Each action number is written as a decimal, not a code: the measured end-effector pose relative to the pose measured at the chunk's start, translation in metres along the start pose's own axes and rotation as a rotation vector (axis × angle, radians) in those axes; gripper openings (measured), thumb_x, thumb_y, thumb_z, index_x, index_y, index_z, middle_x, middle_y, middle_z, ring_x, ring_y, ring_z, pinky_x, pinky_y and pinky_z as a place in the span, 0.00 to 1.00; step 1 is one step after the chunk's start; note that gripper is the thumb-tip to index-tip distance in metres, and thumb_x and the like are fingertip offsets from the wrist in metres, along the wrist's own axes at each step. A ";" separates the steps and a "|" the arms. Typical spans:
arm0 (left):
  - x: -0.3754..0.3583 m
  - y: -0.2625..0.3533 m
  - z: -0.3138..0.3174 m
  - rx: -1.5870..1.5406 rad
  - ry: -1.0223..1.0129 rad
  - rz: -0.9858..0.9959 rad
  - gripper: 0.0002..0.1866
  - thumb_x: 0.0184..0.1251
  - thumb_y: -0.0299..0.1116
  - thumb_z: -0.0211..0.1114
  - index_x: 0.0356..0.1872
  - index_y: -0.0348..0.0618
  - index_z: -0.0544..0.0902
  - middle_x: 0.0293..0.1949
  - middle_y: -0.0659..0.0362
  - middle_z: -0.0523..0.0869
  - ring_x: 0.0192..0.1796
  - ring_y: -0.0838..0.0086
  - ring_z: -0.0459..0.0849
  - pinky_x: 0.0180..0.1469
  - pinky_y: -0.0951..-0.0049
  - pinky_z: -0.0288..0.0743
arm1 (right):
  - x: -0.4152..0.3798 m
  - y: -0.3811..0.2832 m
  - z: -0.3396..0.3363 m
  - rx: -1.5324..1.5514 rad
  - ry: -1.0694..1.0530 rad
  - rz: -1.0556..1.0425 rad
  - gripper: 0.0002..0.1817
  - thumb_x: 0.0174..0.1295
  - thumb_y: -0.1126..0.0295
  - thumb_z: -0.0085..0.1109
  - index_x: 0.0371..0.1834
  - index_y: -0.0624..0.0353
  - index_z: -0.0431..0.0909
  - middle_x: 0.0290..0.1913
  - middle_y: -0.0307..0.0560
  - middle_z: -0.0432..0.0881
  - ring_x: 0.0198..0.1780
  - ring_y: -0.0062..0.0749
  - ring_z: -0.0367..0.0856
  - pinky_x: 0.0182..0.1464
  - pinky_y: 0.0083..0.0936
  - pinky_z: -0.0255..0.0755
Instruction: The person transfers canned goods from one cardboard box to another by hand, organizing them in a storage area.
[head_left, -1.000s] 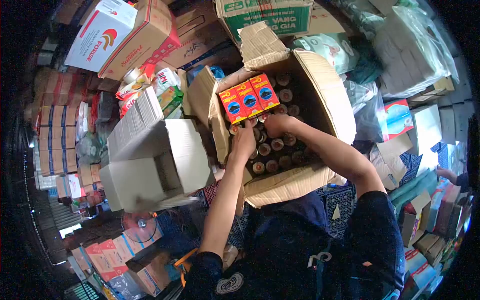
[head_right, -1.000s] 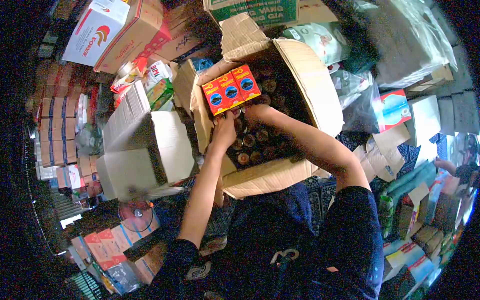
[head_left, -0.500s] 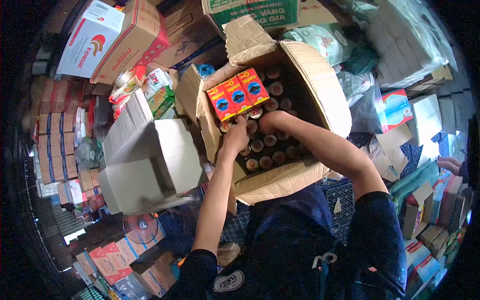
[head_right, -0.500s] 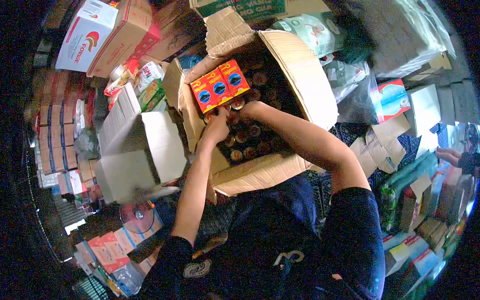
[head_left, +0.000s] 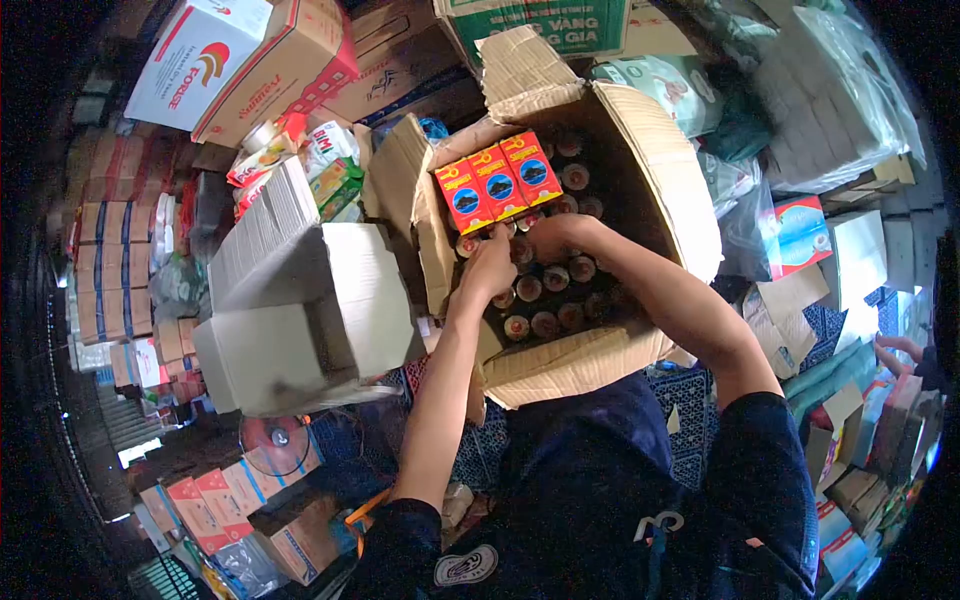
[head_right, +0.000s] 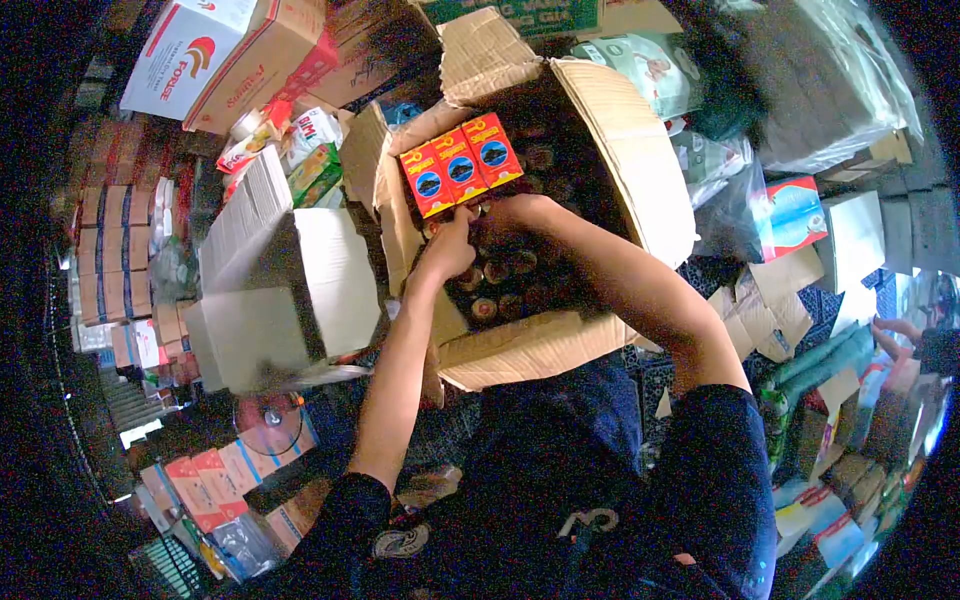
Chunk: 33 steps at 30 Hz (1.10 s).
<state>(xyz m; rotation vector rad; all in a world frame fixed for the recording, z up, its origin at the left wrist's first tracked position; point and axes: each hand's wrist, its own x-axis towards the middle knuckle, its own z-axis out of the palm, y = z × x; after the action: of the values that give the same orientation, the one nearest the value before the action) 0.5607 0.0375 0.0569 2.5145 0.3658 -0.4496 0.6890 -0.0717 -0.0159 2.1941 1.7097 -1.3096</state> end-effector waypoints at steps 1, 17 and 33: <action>0.002 -0.005 0.003 -0.028 -0.015 -0.013 0.25 0.53 0.20 0.53 0.57 0.34 0.67 0.41 0.29 0.81 0.50 0.37 0.80 0.52 0.46 0.71 | -0.006 -0.002 -0.004 0.016 0.000 0.015 0.12 0.47 0.72 0.55 0.32 0.64 0.85 0.33 0.57 0.86 0.35 0.44 0.85 0.37 0.41 0.76; -0.011 0.019 -0.029 -0.456 -0.063 -0.111 0.25 0.56 0.25 0.54 0.58 0.31 0.74 0.52 0.41 0.82 0.56 0.59 0.81 0.57 0.66 0.72 | -0.091 -0.026 -0.068 0.516 -0.043 -0.001 0.12 0.56 0.72 0.50 0.31 0.66 0.83 0.26 0.48 0.86 0.27 0.32 0.83 0.27 0.34 0.76; -0.139 -0.013 -0.141 -0.801 0.043 0.031 0.17 0.66 0.29 0.66 0.54 0.36 0.80 0.31 0.57 0.87 0.29 0.80 0.83 0.32 0.79 0.77 | -0.173 -0.170 -0.070 0.453 0.586 -0.341 0.24 0.56 0.75 0.53 0.57 0.73 0.64 0.40 0.68 0.78 0.41 0.63 0.78 0.43 0.46 0.73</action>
<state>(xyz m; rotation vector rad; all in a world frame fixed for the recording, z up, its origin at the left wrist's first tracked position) 0.4641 0.1046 0.2161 1.7471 0.4192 -0.1779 0.5864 -0.1030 0.2128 2.8610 2.2518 -1.3052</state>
